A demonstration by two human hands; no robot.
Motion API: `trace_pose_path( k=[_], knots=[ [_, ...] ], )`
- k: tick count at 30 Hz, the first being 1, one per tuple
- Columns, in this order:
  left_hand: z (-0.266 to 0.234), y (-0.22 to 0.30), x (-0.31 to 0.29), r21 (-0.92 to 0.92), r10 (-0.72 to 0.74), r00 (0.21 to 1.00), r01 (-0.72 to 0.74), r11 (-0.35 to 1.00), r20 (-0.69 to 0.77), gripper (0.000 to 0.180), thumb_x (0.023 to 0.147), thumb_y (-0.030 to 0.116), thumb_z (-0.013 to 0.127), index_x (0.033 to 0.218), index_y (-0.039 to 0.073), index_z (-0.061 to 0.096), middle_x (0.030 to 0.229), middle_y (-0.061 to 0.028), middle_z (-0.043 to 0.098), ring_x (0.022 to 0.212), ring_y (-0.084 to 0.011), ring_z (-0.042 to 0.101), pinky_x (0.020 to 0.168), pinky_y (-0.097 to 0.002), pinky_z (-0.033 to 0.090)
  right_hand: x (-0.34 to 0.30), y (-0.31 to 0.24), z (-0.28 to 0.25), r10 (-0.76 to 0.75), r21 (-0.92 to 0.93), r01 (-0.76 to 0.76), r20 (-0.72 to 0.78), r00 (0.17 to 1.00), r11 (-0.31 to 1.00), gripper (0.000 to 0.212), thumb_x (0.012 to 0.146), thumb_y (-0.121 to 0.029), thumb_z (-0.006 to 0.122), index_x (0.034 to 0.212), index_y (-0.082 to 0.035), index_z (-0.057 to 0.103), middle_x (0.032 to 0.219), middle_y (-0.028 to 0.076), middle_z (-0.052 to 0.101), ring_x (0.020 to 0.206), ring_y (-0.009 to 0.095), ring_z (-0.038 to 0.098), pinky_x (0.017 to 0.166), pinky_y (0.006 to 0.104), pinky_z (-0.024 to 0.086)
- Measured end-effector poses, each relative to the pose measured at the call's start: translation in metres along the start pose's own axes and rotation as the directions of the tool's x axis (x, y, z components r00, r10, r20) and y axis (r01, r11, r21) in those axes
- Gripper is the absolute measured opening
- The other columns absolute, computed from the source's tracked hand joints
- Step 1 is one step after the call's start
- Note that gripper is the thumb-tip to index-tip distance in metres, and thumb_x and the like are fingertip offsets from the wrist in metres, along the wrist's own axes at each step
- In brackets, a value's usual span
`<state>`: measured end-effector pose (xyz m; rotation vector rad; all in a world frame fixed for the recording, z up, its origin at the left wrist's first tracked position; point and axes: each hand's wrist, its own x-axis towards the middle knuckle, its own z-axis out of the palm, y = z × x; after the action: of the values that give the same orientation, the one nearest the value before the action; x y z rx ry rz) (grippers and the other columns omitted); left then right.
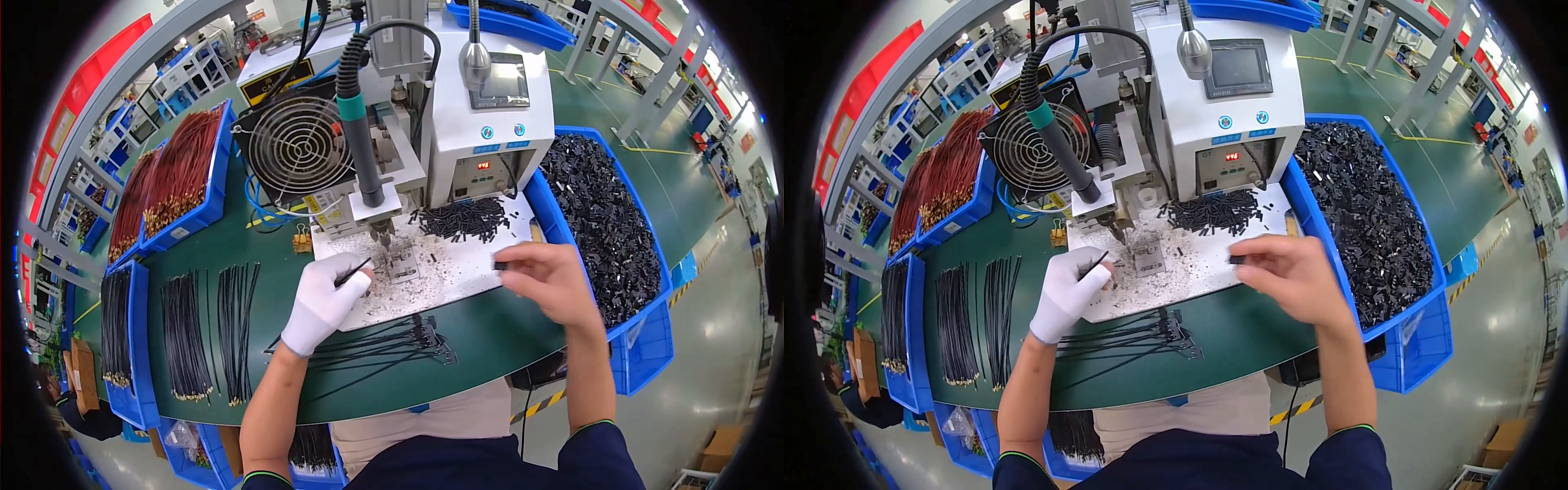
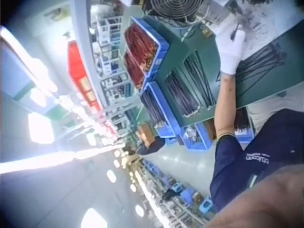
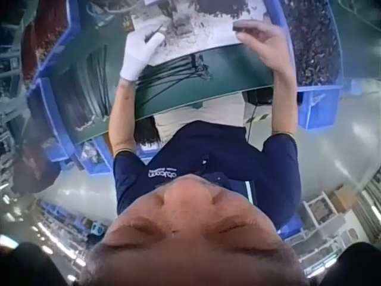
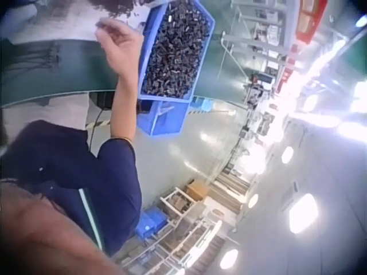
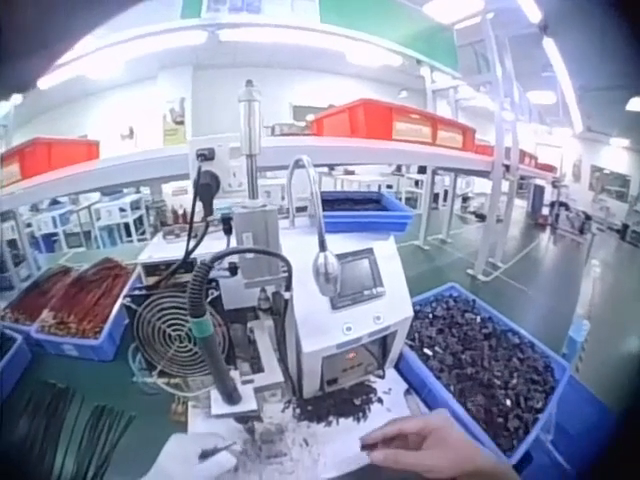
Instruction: The person assembles small electronics components and wire harnesses by hand at an assembly station, using a manual pressing tool to connect plastic clips and connector pins.
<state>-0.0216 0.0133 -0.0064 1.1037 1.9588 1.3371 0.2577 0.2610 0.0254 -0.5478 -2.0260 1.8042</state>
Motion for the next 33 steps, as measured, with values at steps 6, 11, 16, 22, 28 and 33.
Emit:
trace_pose_path(
  k=[6, 11, 16, 22, 28, 33],
  knots=[
    [0.0, -0.017, 0.018, -0.098, -0.076, 0.997, 0.076, 0.992, 0.0, 0.025, 0.106, 0.018, 0.077, 0.103, -0.007, 0.081, 0.078, 0.0008, 0.069, 0.072, -0.0046, 0.056, 0.066, -0.028, 0.047, 0.06, 0.036, 0.06, -0.075, -0.078, 0.082, 0.087, 0.993, 0.994, 0.023, 0.102, -0.007, 0.084, 0.123, 0.003, 0.084, 0.107, 0.01, 0.085, 0.098, 0.015, 0.079, 0.086, 0.0313, 0.064],
    [0.005, -0.015, 0.024, -0.152, -0.06, 0.998, 0.063, 0.986, 0.025, 0.018, 0.106, 0.011, 0.072, 0.105, -0.006, 0.08, 0.083, 0.0014, 0.07, 0.076, -0.005, 0.06, 0.071, -0.026, 0.049, 0.079, 0.039, 0.085, -0.178, -0.295, 0.202, 0.108, 0.978, 0.934, 0.027, 0.101, -0.014, 0.087, 0.121, 0.004, 0.083, 0.102, 0.014, 0.087, 0.09, 0.019, 0.082, 0.085, 0.0335, 0.065],
    [0.0, -0.013, 0.029, -0.143, -0.082, 0.994, 0.092, 0.985, 0.074, 0.016, 0.103, 0.009, 0.072, 0.103, -0.005, 0.079, 0.086, 0.0022, 0.07, 0.08, -0.0048, 0.06, 0.074, -0.0258, 0.049, 0.081, 0.044, 0.096, -0.112, -0.234, 0.126, 0.072, 0.991, 0.964, 0.028, 0.1, -0.013, 0.088, 0.122, 0.004, 0.084, 0.104, 0.014, 0.087, 0.09, 0.017, 0.081, 0.085, 0.033, 0.064],
    [0.001, -0.019, 0.032, -0.216, -0.046, 0.996, 0.062, 0.974, 0.078, 0.013, 0.1, 0.008, 0.074, 0.102, -0.004, 0.079, 0.088, 0.0026, 0.072, 0.083, -0.0042, 0.061, 0.076, -0.025, 0.05, 0.085, 0.051, 0.102, -0.156, -0.234, 0.168, 0.07, 0.985, 0.958, 0.024, 0.101, -0.01, 0.086, 0.121, 0.002, 0.085, 0.105, 0.012, 0.087, 0.088, 0.014, 0.079, 0.084, 0.0312, 0.063],
    [0.004, -0.02, 0.033, -0.19, -0.054, 0.998, 0.061, 0.98, 0.045, 0.013, 0.099, 0.009, 0.077, 0.102, -0.004, 0.081, 0.085, 0.0024, 0.073, 0.08, -0.0031, 0.06, 0.073, -0.0244, 0.05, 0.084, 0.052, 0.105, -0.144, -0.252, 0.16, 0.081, 0.986, 0.954, 0.023, 0.1, -0.009, 0.086, 0.121, 0.001, 0.085, 0.098, 0.011, 0.085, 0.078, 0.012, 0.071, 0.075, 0.0309, 0.059],
    [0.005, -0.023, 0.035, -0.158, -0.04, 0.999, 0.044, 0.986, 0.033, 0.014, 0.098, 0.009, 0.078, 0.102, -0.003, 0.082, 0.084, 0.0031, 0.072, 0.078, -0.0033, 0.058, 0.071, -0.0246, 0.048, 0.085, 0.05, 0.106, -0.132, -0.245, 0.148, 0.078, 0.988, 0.958, 0.024, 0.099, -0.009, 0.087, 0.12, 0.002, 0.085, 0.094, 0.01, 0.083, 0.074, 0.011, 0.066, 0.071, 0.0304, 0.055]
  ],
)
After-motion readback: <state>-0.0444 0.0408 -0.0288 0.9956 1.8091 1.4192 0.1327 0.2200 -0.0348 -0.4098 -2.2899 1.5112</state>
